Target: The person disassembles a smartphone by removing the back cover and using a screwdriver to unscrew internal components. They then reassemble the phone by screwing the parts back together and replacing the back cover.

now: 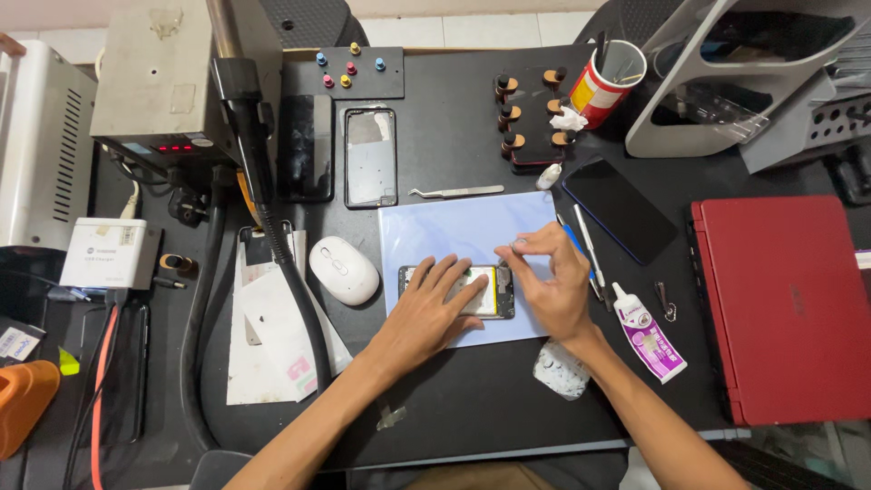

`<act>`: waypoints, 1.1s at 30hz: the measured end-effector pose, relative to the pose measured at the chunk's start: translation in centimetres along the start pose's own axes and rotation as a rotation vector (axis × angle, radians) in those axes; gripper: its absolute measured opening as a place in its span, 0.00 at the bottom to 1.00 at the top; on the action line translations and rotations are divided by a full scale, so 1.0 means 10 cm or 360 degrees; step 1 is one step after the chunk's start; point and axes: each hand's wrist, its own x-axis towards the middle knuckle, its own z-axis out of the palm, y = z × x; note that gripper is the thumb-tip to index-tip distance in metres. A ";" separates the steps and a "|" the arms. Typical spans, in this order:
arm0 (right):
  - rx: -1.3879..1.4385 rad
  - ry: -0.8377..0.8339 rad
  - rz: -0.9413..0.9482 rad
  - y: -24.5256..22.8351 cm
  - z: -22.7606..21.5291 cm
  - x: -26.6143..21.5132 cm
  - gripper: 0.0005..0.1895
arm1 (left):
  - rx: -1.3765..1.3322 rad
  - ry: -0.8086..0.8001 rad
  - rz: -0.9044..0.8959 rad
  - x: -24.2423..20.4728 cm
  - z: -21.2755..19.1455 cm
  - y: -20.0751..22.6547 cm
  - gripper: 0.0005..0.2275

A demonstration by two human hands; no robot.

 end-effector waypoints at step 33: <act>0.0564 -0.0178 0.0277 -0.01 -0.01 0.00 0.10 | -0.0026 0.0023 0.0006 0.00 -0.05 0.02 0.26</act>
